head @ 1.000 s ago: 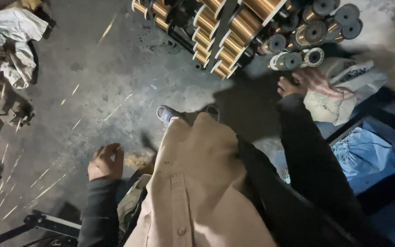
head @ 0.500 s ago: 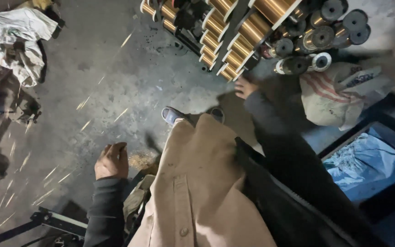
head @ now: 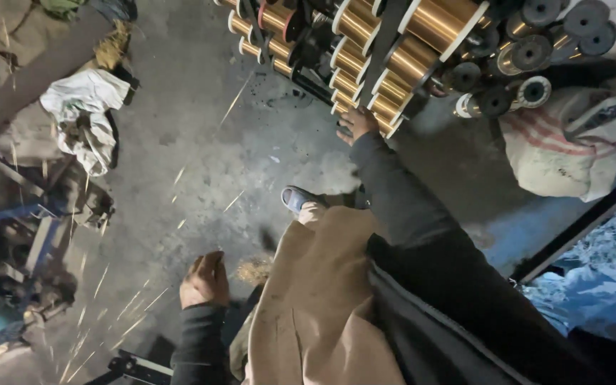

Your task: The person stands in a workshop and handles copper wire spools on a vertical rack. They touch and adjust the spools with their hands, then pick up a small metal component from the floor and place it onto the rack.

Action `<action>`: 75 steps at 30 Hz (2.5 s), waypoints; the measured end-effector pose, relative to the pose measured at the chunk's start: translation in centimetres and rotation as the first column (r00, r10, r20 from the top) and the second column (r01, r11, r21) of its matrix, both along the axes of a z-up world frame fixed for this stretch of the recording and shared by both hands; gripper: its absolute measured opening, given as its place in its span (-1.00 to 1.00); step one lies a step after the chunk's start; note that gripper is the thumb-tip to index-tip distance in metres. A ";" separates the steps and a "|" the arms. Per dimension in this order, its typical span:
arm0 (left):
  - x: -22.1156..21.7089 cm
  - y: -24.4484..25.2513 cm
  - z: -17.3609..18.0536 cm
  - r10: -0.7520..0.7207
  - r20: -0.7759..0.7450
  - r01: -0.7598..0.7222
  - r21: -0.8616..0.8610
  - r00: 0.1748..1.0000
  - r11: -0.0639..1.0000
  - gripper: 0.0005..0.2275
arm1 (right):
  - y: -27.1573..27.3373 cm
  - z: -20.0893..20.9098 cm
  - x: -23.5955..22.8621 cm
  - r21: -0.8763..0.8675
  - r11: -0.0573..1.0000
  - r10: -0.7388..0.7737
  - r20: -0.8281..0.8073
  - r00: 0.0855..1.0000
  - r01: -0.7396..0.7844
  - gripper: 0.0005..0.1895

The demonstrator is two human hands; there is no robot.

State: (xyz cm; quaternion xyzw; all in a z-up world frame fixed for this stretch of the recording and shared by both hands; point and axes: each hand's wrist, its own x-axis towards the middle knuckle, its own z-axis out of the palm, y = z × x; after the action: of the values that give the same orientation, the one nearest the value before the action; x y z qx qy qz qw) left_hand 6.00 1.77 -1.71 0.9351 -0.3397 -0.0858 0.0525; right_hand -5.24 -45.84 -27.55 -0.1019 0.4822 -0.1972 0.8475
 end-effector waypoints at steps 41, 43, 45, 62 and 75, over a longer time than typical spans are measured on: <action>-3.1 -1.3 -8.4 0.043 -0.256 -0.030 0.052 0.966 0.998 -0.79 | 16.3 5.7 -4.1 -0.049 0.941 0.335 0.006 0.942 -0.335 -0.81; -3.2 -1.1 -8.5 0.030 -0.211 -0.025 0.027 0.977 0.999 -0.82 | 15.3 6.1 -4.4 -0.061 0.944 0.324 -0.010 0.946 -0.324 -0.80; -3.3 -1.2 -8.0 0.018 -0.165 -0.018 0.001 0.986 1.000 -0.84 | 14.2 4.8 -5.1 -0.074 0.947 0.311 -0.026 0.950 -0.312 -0.80; -4.6 -1.7 -5.0 0.071 -0.169 -0.061 0.066 0.983 0.996 -0.86 | 13.6 6.6 -6.7 -0.124 0.964 0.236 -0.017 0.972 -0.236 -0.76; -5.4 -3.0 -3.7 0.070 -0.186 -0.071 -0.001 0.980 0.997 -0.87 | 11.0 1.1 -7.1 -0.177 0.938 0.244 -0.270 0.931 -0.297 -0.85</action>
State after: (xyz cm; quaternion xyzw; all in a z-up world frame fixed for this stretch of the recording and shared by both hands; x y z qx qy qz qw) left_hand 0.64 -1.18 -5.45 0.9343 -0.3004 -0.1693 0.0904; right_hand -12.31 -34.85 -26.46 -0.2821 0.5398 -0.1148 0.7848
